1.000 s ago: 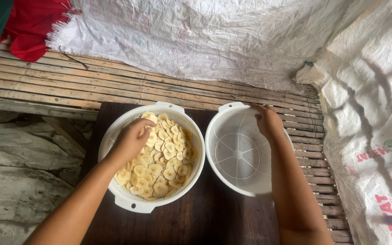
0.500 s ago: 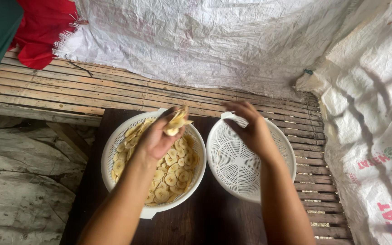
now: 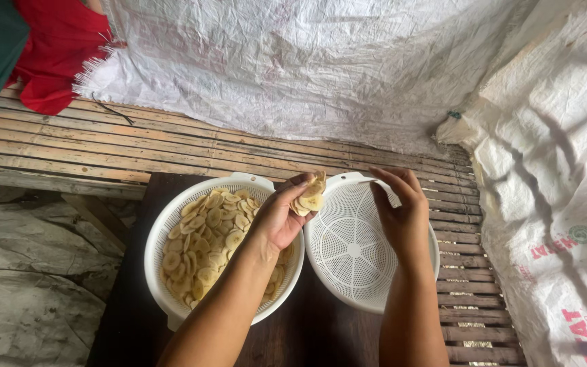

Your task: The person separates and sorts sliced bananas between two white colanders. They pick up clusters of slices, separate them by hand, and transfer them from one colander to the other.

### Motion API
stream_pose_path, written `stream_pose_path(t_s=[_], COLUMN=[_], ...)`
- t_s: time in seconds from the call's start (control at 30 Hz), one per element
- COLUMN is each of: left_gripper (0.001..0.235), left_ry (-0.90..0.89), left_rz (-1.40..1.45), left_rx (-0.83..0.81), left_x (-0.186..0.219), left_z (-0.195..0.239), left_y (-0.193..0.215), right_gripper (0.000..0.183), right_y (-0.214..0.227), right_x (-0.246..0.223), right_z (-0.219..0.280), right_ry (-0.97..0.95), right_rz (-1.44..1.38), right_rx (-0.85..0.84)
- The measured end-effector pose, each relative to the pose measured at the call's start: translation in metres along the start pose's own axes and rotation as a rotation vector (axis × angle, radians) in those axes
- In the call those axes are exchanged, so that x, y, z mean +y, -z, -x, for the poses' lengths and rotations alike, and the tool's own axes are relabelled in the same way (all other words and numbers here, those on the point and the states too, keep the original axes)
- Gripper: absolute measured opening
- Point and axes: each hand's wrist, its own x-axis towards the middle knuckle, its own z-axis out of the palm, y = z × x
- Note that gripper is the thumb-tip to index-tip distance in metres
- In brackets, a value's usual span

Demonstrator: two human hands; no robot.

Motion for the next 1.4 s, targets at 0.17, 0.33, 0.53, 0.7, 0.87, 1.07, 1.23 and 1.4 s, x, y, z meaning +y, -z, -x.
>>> stream_pose_path(t_s=[0.17,0.33,0.53,0.7,0.87,1.07,1.23,1.4], left_gripper=[0.018,0.017,0.017,0.02,0.045,0.038,0.035,0.036], left_ry=[0.023,0.066,0.032,-0.095,-0.031,-0.006,0.087,0.112], left_rz=[-0.092,-0.064,-0.119,-0.406,-0.5,-0.444,-0.328,-0.254], left_rx=[-0.077,-0.013,0.053,-0.008,-0.025,-0.119,-0.087,-0.105], left_x=[-0.021,-0.025,-0.024,-0.022,-0.022,-0.022,-0.022,-0.019], left_z=[-0.004,-0.005,-0.002,0.003,0.013,0.015,0.013,0.012], left_y=[0.011,0.012,0.012,0.003,-0.015,-0.014,-0.012,-0.01], right_gripper=[0.035,0.026,0.026,0.033,0.041,0.021,0.018,0.014], right_y=[-0.013,-0.019,-0.007,-0.007,-0.015,-0.022,-0.024,-0.028], right_x=[-0.019,-0.015,0.005,0.002,-0.007,0.006,0.017,0.026], right_z=[0.007,0.01,0.017,0.015,0.011,0.013,0.017,0.017], right_ry=[0.186,0.218,0.043,-0.017,0.068,-0.155,-0.138,-0.167], right_rz=[0.072,0.135,0.019,0.029,0.102,0.035,-0.001,-0.103], right_rx=[-0.289,-0.276,-0.143,-0.122,-0.226,-0.233,-0.164,-0.165])
